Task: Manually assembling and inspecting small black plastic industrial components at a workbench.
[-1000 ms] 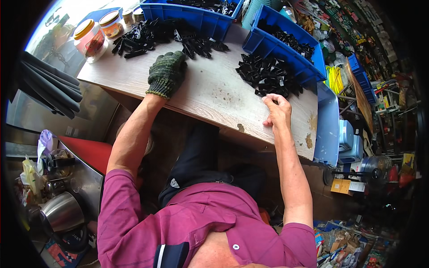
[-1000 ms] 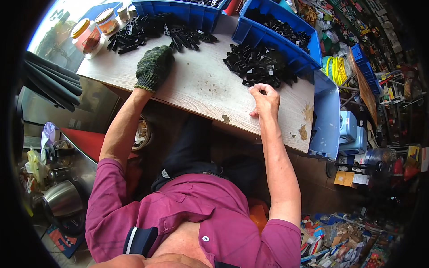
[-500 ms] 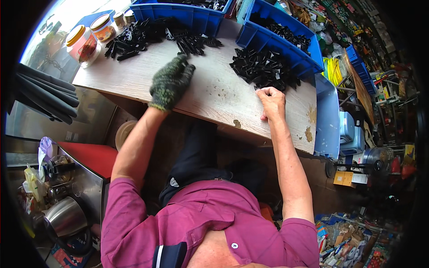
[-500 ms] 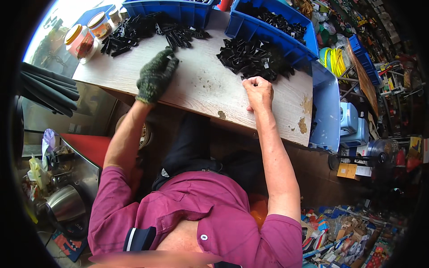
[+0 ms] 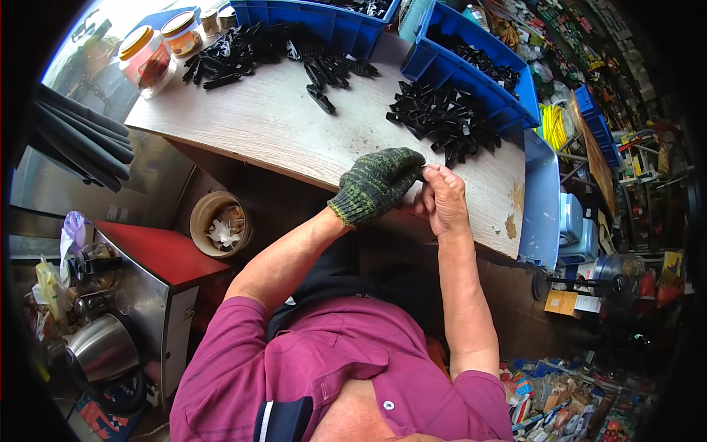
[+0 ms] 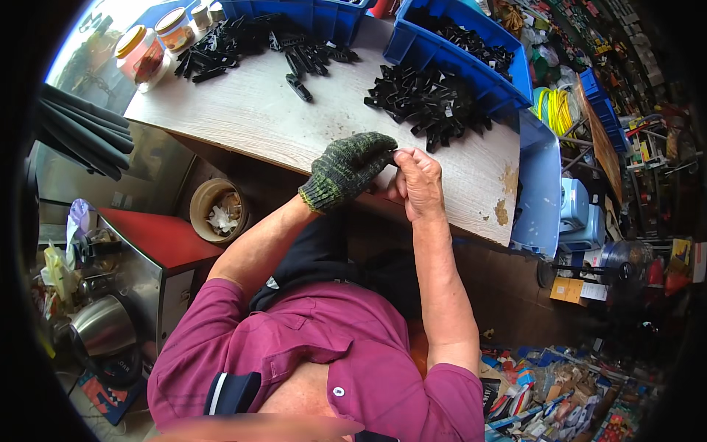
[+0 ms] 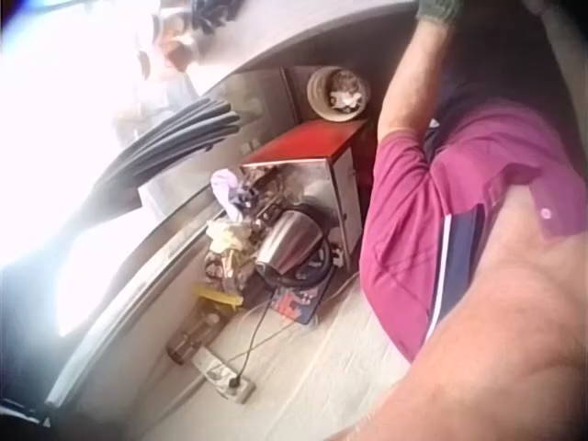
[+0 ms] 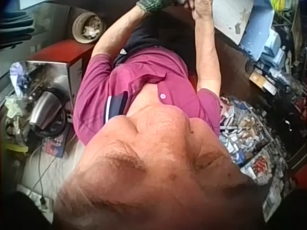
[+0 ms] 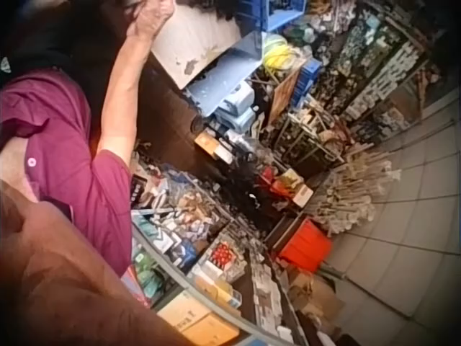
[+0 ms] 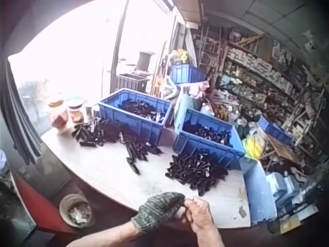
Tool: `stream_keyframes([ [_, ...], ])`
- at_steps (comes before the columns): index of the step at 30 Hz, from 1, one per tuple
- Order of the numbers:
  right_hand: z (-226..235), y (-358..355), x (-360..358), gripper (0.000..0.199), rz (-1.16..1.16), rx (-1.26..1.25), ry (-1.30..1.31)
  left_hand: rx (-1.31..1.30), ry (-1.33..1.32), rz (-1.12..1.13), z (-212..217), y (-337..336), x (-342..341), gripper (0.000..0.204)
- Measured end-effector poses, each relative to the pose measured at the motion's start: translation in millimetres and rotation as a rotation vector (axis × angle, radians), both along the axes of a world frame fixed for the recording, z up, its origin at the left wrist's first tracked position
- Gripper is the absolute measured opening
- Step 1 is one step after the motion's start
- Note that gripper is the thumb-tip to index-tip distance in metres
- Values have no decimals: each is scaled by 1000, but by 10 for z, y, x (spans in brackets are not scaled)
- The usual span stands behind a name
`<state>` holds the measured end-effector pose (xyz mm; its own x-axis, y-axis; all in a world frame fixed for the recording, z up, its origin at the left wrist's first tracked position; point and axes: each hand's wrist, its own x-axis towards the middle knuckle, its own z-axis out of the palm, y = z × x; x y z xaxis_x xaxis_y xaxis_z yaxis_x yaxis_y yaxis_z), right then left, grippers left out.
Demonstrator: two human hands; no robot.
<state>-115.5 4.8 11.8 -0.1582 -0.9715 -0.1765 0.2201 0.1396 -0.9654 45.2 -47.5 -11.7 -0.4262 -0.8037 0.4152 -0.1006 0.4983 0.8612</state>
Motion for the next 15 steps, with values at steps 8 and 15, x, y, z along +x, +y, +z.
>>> stream_keyframes([
  [8, -101, -63, 177, 28, -170, -82, 175, 241, 73, 66, 23, -68, 7, 29],
  [15, -53, -32, 279, 30, -126, -91, 319, 108, 111, 97, -77, -186, 31, 28],
])
